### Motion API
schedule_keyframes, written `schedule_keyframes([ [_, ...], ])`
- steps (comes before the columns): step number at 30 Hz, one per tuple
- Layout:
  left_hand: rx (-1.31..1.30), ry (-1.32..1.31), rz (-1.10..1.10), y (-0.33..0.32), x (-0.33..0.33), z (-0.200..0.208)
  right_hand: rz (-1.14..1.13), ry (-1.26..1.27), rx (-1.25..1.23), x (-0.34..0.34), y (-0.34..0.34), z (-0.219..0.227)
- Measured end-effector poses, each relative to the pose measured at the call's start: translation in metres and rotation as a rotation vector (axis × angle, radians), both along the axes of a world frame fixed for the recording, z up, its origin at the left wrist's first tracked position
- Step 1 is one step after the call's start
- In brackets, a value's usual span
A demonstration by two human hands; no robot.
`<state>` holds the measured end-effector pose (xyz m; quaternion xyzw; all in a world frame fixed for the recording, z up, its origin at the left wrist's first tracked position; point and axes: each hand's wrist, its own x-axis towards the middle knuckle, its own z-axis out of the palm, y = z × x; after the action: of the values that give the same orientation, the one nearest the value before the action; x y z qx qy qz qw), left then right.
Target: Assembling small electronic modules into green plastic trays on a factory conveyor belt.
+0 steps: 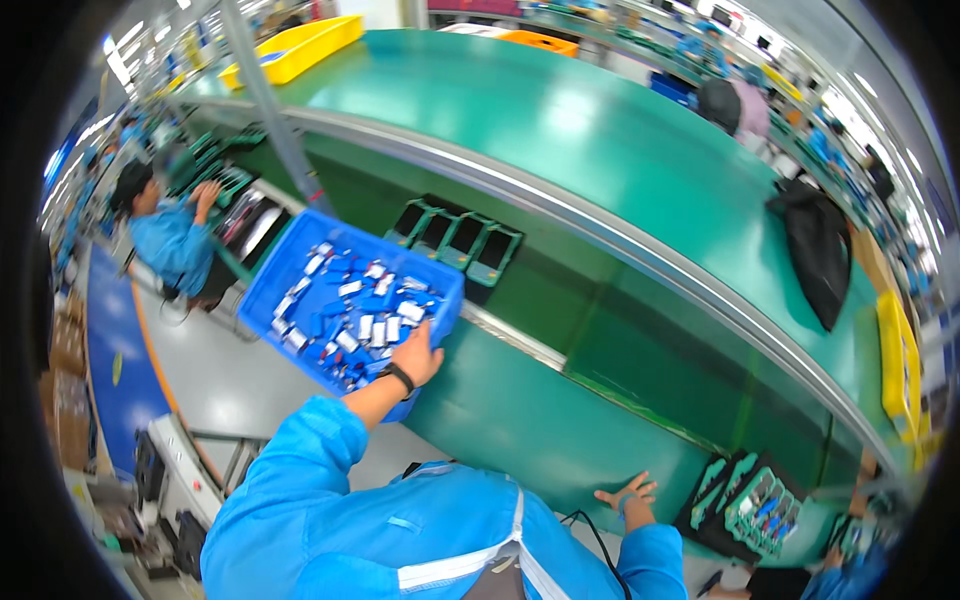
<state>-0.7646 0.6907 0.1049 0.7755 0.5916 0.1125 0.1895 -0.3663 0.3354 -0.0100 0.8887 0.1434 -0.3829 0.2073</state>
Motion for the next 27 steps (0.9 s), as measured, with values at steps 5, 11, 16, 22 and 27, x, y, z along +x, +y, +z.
schedule_keyframes([
  [5,0.078,-0.034,-0.037,-0.002,-0.006,-0.010,-0.047,0.026,0.027,-0.007,0.002,0.010],
  [11,0.071,-0.034,-0.035,-0.002,-0.009,-0.019,-0.078,0.040,0.026,-0.013,0.005,0.013],
  [16,0.001,-0.018,-0.031,0.000,-0.003,-0.006,-0.080,0.048,0.044,-0.010,0.003,0.009],
  [22,0.030,-0.026,-0.050,-0.001,0.000,-0.007,-0.085,0.024,0.032,-0.005,0.001,0.002],
  [27,0.096,-0.066,-0.078,-0.001,-0.002,-0.018,-0.084,0.022,0.066,-0.005,0.000,0.004],
])
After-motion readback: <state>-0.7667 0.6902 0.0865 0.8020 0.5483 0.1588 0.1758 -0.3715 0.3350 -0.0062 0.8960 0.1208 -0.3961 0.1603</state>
